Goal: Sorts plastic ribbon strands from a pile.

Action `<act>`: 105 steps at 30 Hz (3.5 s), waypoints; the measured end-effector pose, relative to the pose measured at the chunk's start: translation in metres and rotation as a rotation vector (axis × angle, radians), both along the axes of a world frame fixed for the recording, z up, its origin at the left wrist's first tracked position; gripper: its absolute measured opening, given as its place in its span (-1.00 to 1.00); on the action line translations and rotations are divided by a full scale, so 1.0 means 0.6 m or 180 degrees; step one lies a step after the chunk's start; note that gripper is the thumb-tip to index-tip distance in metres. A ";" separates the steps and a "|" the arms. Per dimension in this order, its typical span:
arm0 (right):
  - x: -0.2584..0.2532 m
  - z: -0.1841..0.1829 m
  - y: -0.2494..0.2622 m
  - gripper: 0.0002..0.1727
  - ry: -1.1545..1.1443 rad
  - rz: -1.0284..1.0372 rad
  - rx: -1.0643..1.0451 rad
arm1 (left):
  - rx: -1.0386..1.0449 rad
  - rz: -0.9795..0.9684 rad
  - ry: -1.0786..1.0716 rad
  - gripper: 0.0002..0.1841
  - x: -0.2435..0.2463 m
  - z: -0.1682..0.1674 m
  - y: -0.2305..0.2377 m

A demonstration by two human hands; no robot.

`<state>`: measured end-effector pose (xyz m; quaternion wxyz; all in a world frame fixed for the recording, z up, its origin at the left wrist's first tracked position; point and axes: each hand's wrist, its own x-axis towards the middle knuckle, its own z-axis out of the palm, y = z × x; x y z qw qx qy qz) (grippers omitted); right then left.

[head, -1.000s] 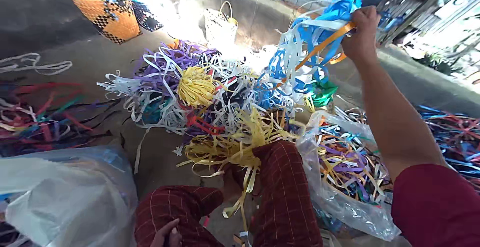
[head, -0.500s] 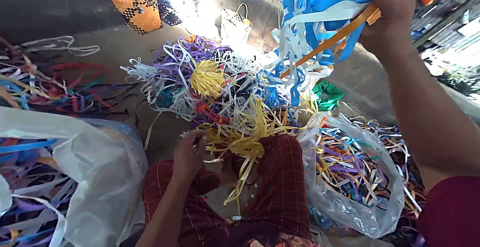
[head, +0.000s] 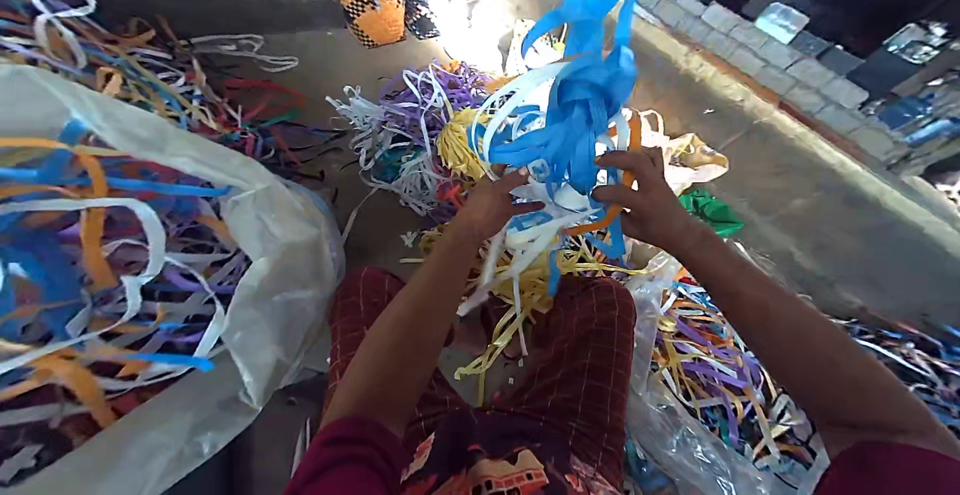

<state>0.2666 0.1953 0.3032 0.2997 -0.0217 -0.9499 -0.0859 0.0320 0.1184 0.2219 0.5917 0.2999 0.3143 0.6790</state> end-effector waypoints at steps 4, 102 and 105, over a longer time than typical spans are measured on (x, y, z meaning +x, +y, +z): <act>0.030 -0.083 0.023 -0.48 -0.0409 -0.0503 -0.0432 | -0.0289 0.0747 -0.0069 -0.63 -0.068 -0.056 -0.016; -0.029 -0.395 0.172 -0.58 0.0085 -0.3154 -0.4439 | -0.2555 -0.0927 0.4658 -0.57 -0.155 -0.411 0.118; -0.033 -0.386 0.160 -0.60 0.0027 -0.2926 -0.4352 | -0.2178 -0.0183 0.4399 -0.57 -0.227 -0.236 0.135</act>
